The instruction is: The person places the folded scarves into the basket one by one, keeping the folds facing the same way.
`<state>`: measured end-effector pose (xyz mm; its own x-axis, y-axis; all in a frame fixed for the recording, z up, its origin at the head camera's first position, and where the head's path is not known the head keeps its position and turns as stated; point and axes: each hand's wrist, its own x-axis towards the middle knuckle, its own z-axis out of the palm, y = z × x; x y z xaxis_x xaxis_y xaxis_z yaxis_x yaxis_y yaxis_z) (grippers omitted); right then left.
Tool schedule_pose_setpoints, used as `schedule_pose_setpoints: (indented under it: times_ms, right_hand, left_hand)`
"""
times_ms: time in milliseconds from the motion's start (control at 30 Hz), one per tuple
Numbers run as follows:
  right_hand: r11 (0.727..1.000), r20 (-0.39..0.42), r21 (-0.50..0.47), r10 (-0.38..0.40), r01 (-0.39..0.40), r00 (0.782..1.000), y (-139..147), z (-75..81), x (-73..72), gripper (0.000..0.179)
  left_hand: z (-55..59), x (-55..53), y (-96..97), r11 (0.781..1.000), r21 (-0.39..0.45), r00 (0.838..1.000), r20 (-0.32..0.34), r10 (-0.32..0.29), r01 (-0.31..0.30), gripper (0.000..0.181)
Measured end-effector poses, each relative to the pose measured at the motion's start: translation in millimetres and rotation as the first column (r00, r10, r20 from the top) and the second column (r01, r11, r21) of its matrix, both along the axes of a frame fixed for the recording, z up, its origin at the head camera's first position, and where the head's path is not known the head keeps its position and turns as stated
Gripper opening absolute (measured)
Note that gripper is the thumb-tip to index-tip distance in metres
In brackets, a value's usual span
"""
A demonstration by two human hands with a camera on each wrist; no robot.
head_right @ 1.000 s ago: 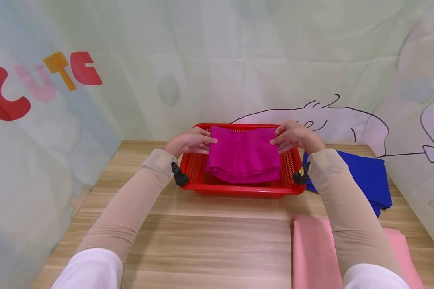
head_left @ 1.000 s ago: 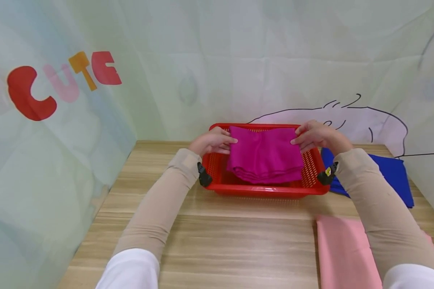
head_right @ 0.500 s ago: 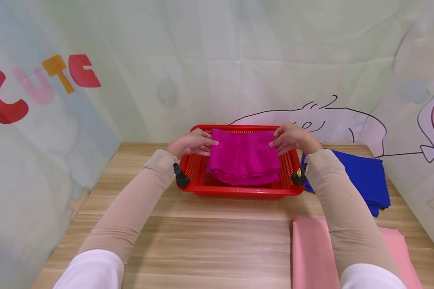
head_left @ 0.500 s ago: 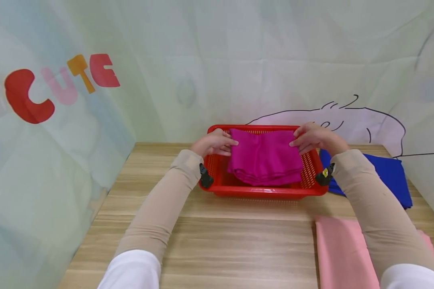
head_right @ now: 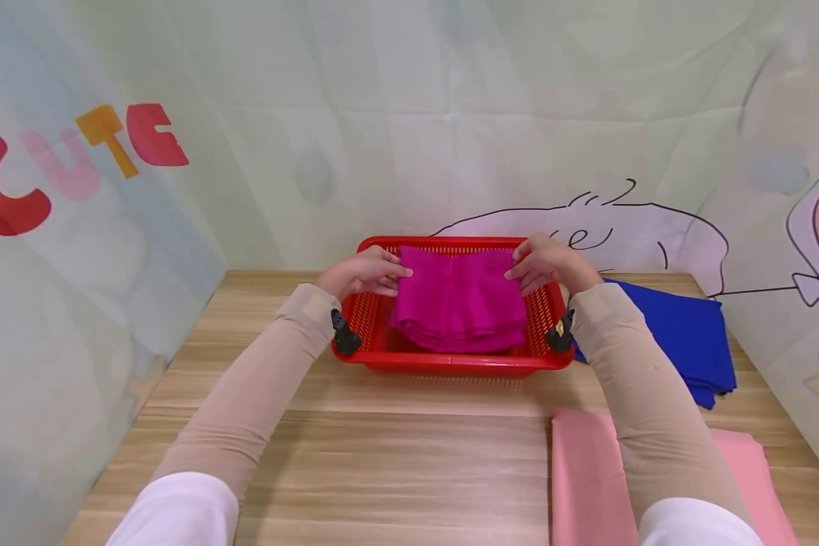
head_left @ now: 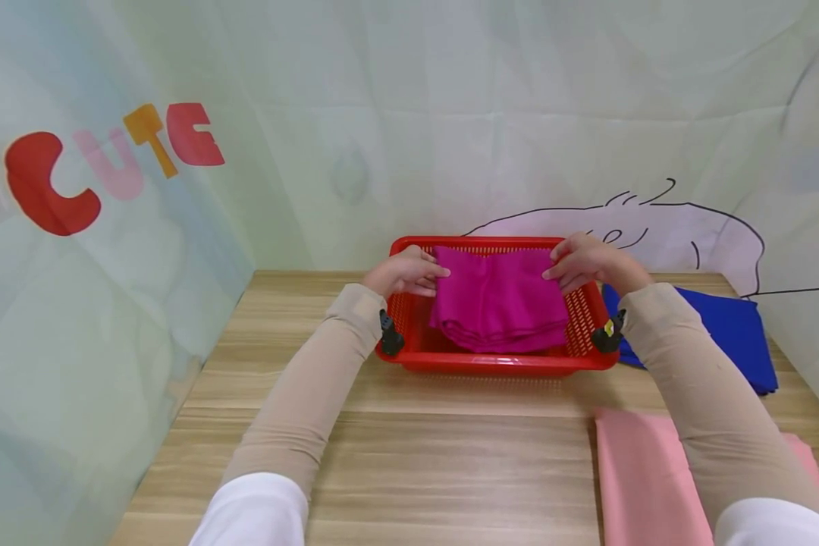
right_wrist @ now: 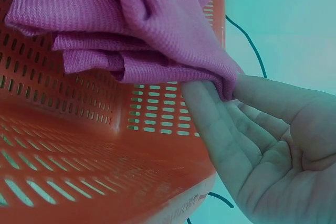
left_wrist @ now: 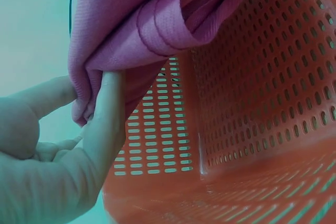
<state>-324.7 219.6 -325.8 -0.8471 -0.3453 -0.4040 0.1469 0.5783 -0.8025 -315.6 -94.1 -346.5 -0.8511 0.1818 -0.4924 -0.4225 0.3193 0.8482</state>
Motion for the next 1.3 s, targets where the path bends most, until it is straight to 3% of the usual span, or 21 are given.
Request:
schedule_pose_setpoints:
  times_ms: [200, 467, 833, 1133, 1300]
  right_hand:
    - [1.0, -0.004, 0.006, 0.009, -0.009, 1.0, -1, -2.4, -1.1, 0.027]
    - [1.0, 0.007, 0.023, 0.016, -0.016, 1.0, -4, -4.9, -1.6, 0.028]
    - [0.997, 0.013, 0.072, 0.035, -0.035, 0.999, -5, -6.7, -2.4, 0.032]
    - [0.996, 0.029, 0.077, 0.045, -0.047, 0.999, -6, -10.4, -1.2, 0.03]
    - [0.996, 0.043, 0.08, 0.044, -0.047, 0.998, -6, -14.0, -5.1, 0.03]
  left_hand:
    - [-1.4, -0.5, 0.1, 1.0, -0.02, 1.0, 0.013, -0.006, 0.007, 0.05]
    - [-1.4, -0.1, 1.5, 0.999, 0.019, 0.998, 0.05, -0.029, 0.028, 0.068]
    - [-1.6, -1.5, 5.2, 0.999, -0.006, 0.997, 0.06, -0.047, 0.048, 0.071]
    - [-2.7, -2.7, 7.8, 0.997, -0.063, 0.997, 0.067, -0.049, 0.053, 0.048]
    - [-2.9, -1.6, 8.0, 0.997, -0.063, 0.997, 0.064, -0.048, 0.052, 0.049]
